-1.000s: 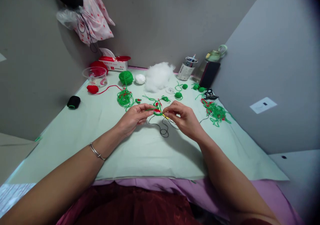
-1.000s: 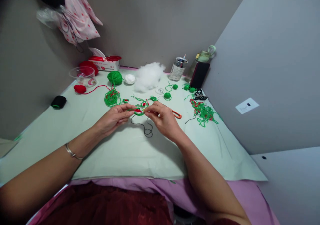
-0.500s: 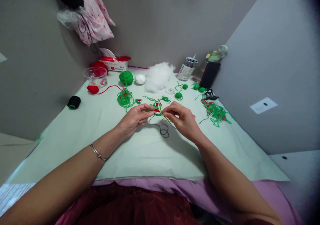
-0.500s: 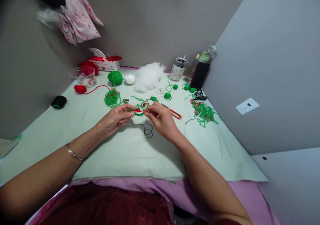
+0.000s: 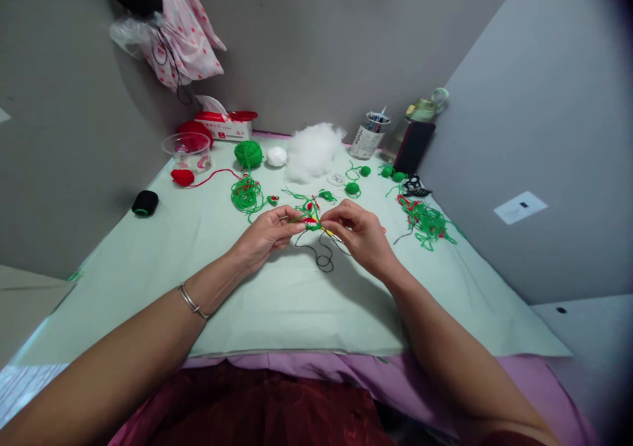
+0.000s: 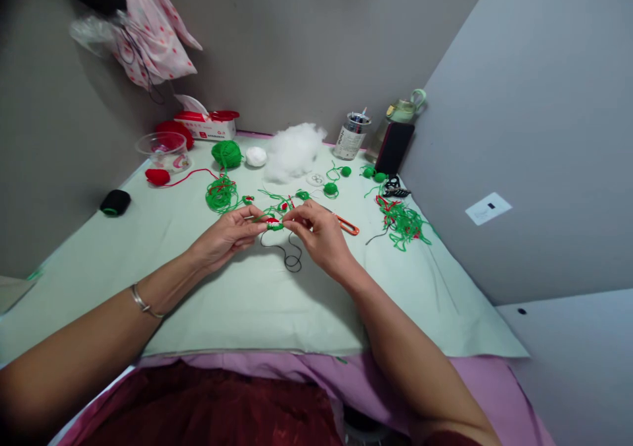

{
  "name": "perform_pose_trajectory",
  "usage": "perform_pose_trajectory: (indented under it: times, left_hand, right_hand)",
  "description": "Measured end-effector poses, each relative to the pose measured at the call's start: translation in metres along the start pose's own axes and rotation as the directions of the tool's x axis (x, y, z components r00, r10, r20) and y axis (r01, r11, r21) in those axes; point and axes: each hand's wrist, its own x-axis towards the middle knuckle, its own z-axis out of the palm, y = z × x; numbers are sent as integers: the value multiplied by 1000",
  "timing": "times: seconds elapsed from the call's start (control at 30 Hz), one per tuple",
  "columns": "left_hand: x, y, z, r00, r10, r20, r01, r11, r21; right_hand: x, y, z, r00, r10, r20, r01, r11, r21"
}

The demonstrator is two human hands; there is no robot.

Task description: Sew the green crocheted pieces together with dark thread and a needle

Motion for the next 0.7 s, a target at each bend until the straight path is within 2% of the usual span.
perform_pose_trajectory:
  times: [0.23,0.47,0.57,0.7]
  left_hand:
    - [-1,-3,6,998,58,-38,-54,994,98]
    - [0,-4,5,994,88,-68,-81,992,96]
    - [0,-2,5,994,81,-73,-76,995,71]
    - [-1,-1,6,994,87,-69,-81,993,83]
  right_hand:
    - [-1,7,4,999,51,16,-50,995,-85]
    - [-3,3,11,999,19,-38,-18,1000,23]
    - [-5,-1,14,999,-28,-35,28,999,18]
    - [-7,-2,17,985,-172,-5,169,973,-159]
